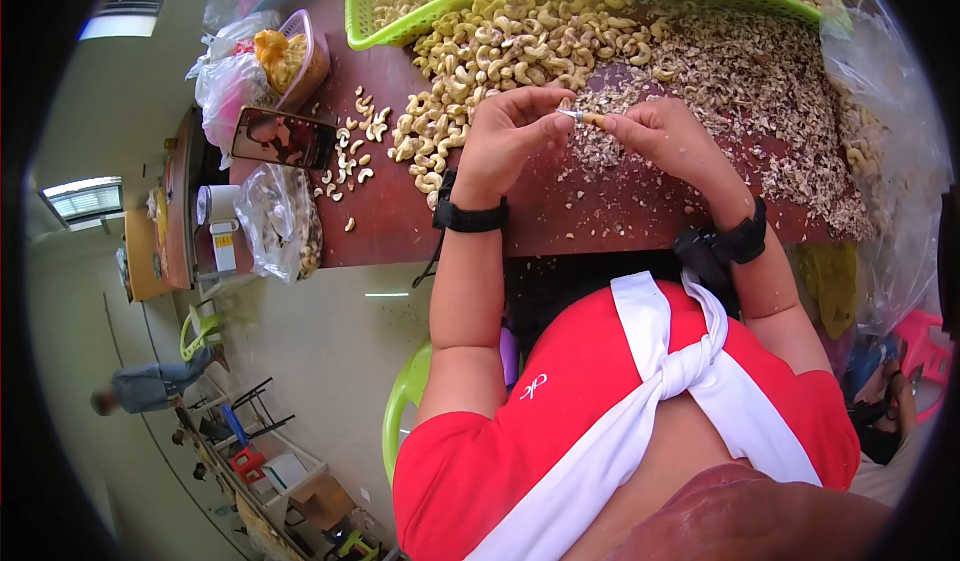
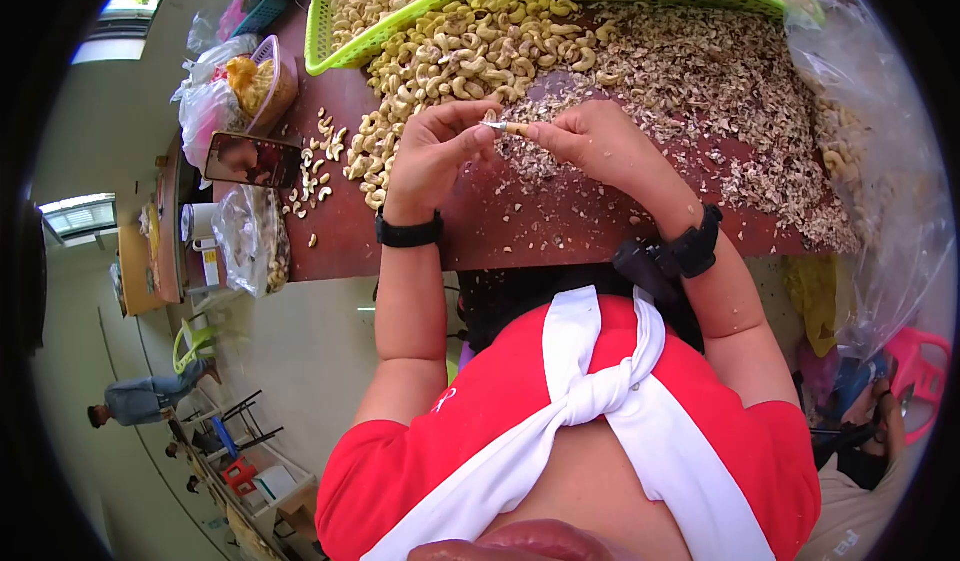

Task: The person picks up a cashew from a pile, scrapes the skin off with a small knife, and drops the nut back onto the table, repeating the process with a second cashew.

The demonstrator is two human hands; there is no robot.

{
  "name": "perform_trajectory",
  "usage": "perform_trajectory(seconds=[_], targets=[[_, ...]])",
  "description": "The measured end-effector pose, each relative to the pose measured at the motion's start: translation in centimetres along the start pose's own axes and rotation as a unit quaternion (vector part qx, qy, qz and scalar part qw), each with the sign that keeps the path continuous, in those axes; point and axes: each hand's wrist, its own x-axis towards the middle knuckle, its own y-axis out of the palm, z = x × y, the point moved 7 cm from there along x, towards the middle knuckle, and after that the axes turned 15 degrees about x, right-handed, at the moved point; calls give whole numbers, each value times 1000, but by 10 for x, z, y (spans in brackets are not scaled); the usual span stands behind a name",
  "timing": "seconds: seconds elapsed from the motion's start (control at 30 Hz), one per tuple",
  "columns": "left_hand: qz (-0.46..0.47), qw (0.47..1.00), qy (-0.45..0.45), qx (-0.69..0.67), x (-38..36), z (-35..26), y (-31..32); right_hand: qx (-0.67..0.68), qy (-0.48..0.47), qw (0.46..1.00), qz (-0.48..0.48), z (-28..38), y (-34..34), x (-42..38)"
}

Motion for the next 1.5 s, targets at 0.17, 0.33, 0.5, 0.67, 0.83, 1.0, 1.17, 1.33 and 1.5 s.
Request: perform_trajectory(seconds=[0.17, 0.33, 0.5, 0.67, 0.83, 1.0, 1.17, 1.33, 1.5], targets=[[15, 995, -86, -51, -2, 10, 0, -3, -1, 1000, 3, 2, -1, 0], [-17, 997, -21, -67, 1, 2, 3, 0, -1, 1000, 24, 9, 4, -4], [-22, 998, 6, -57, 3, 2, 2, 6, -8, 999, 30, 6, 6, -2], [-33, 999, -16, -17, -2, 4, 2, -9, -10, 999, 29, 6, 5, -2], [-29, 998, -51, -7, -7, 9, 0, -12, 23, 999, 31, 3, 7, -1], [-32, 997, -69, 0, -8, 11, 1, -10, 8, 1000, 27, -2, 4, 1], [-29, 998, -28, -45, -4, 9, 4, 8, -1, 999, 37, 3, 6, -2], [-48, 998, -12, -39, -6, 4, 3, -5, 12, 999, 37, 5, 5, -3], [-70, 993, -95, 15, -11, 8, 2, -9, 16, 999, 26, 4, 2, -2]])
